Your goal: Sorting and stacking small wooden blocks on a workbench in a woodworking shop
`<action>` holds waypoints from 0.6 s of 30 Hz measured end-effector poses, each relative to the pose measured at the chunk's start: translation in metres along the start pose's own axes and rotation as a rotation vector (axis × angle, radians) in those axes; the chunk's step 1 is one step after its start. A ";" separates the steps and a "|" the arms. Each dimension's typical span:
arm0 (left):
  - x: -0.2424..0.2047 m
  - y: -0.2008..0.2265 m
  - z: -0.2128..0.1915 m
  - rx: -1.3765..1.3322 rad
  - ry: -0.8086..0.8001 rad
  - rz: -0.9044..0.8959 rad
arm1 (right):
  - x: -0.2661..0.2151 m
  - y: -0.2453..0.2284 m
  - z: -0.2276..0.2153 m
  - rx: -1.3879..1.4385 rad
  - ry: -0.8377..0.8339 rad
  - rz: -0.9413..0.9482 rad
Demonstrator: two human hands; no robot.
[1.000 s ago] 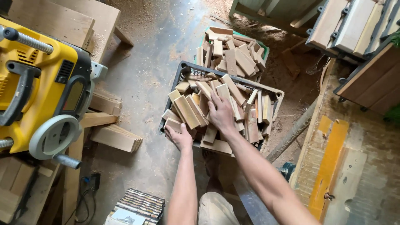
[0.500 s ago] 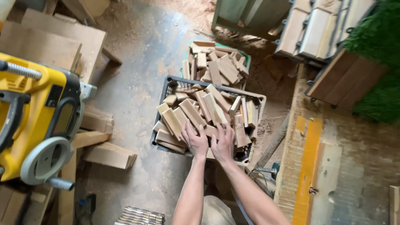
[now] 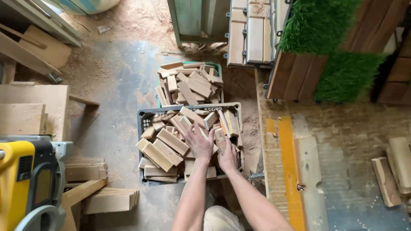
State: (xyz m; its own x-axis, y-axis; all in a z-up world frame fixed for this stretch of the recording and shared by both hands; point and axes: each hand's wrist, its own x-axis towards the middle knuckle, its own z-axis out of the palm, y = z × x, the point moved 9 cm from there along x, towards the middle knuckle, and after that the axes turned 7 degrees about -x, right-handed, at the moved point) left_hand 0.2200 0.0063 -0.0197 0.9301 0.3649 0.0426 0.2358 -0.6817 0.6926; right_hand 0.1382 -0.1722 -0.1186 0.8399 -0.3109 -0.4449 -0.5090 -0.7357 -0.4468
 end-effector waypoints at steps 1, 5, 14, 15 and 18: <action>0.002 0.002 0.004 0.007 -0.015 -0.004 | -0.004 -0.002 -0.003 0.000 -0.008 0.014; 0.013 -0.003 0.046 0.091 -0.080 0.147 | -0.037 -0.018 -0.035 0.209 0.060 0.169; 0.016 -0.004 0.003 -0.236 -0.019 -0.021 | -0.015 -0.072 -0.062 0.156 0.018 0.030; 0.011 0.005 -0.019 -0.367 0.037 -0.054 | -0.008 -0.057 -0.040 -0.001 -0.142 0.069; -0.024 -0.040 -0.048 -0.450 0.230 -0.151 | 0.025 -0.010 0.021 0.026 -0.028 0.026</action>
